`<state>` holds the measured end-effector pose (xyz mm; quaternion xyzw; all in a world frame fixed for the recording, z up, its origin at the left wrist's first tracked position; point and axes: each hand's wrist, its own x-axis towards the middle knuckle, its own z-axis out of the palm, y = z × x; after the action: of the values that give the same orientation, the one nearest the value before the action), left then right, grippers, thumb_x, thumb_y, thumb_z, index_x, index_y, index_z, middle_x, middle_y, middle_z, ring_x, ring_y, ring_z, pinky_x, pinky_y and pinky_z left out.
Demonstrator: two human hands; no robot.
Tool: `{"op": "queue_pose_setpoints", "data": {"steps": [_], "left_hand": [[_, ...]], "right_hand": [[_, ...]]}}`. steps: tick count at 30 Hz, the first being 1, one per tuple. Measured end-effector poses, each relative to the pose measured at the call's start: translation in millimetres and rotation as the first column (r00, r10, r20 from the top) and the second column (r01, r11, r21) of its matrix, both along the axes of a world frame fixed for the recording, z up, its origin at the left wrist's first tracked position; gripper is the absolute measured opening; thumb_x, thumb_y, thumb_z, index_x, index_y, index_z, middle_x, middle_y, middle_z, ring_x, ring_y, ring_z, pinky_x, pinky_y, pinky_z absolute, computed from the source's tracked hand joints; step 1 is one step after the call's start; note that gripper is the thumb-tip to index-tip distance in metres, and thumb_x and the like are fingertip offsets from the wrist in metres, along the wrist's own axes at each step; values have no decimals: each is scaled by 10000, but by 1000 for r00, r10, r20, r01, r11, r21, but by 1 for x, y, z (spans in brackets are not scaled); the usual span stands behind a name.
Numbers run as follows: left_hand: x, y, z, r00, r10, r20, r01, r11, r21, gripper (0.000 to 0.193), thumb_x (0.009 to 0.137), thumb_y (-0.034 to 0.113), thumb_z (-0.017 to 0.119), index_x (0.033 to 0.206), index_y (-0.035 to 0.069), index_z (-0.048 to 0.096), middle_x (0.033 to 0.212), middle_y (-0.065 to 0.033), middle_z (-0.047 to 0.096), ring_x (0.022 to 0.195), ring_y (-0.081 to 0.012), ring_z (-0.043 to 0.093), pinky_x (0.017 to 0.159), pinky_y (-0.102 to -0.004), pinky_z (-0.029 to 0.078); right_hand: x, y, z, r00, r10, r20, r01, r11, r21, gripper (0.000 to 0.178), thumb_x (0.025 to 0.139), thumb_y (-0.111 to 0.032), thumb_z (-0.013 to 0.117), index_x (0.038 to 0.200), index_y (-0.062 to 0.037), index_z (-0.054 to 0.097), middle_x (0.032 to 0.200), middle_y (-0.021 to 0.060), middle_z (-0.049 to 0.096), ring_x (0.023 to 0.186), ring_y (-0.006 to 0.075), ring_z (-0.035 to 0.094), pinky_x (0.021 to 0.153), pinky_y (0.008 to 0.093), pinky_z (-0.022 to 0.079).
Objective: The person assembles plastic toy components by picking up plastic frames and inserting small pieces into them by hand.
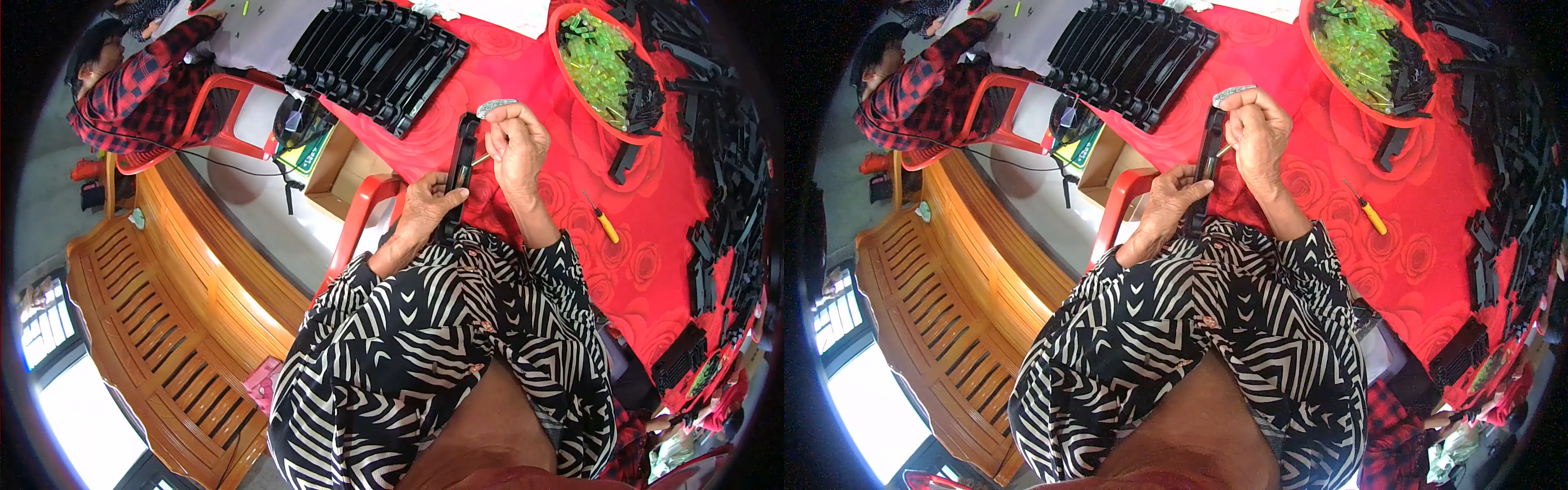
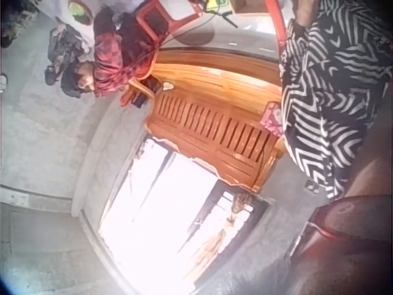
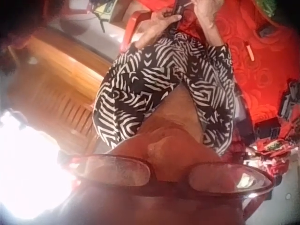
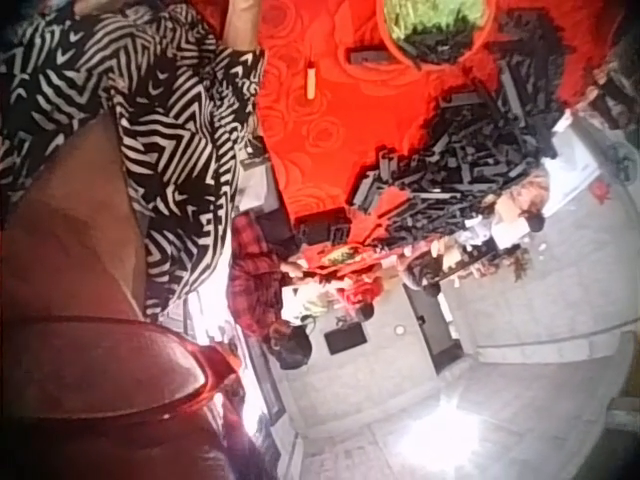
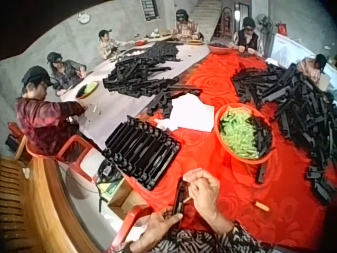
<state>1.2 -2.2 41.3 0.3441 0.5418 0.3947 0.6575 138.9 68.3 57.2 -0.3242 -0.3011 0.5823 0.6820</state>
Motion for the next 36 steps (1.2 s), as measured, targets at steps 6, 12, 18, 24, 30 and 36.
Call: {"op": "queue_pose_setpoints", "data": {"steps": [6,12,18,24,30,36], "left_hand": [[-3,-2,5,997,-42,-57,33,987,-158,223,748,132,700,872,-35,619,679,0,566,592,-58,481,536,-194,377],[-1,-2,10,995,-69,-75,52,977,-207,204,747,130,698,859,-23,621,669,-5,554,581,-58,474,509,-200,364],[1,-8,-5,999,-32,-18,28,981,-193,221,721,128,715,823,-33,604,672,-30,581,567,-74,500,502,-217,398],[2,-9,-12,1000,0,19,3,984,-178,229,700,133,732,801,-26,603,664,-20,574,565,-68,491,496,-215,390],[2,-9,-16,997,-42,-62,31,986,-162,229,694,143,738,780,-30,614,665,-24,581,574,-70,493,511,-223,402],[1,-9,-16,1000,8,14,-6,987,-158,245,706,140,738,830,-36,622,684,-30,595,595,-76,507,531,-224,412]], "right_hand": [[-4,-3,0,999,27,40,-27,1000,5,179,763,59,358,735,64,535,525,0,382,403,49,278,360,201,257],[-10,-11,-4,988,26,150,-32,999,36,197,761,74,340,708,59,529,510,-2,369,402,44,277,361,205,245],[-11,-13,-5,976,16,218,-17,1000,6,210,764,82,328,689,50,522,500,0,367,391,47,269,359,208,239],[-13,-8,-2,963,69,260,-63,997,-34,202,783,50,342,684,34,517,512,7,397,383,42,277,349,203,231],[-18,-19,-5,962,175,209,-153,981,-118,198,786,36,348,681,24,515,507,-8,387,376,44,282,336,206,222],[-7,-6,10,976,24,218,-49,993,110,172,757,67,347,680,37,499,499,9,376,397,59,294,365,214,242]]}}
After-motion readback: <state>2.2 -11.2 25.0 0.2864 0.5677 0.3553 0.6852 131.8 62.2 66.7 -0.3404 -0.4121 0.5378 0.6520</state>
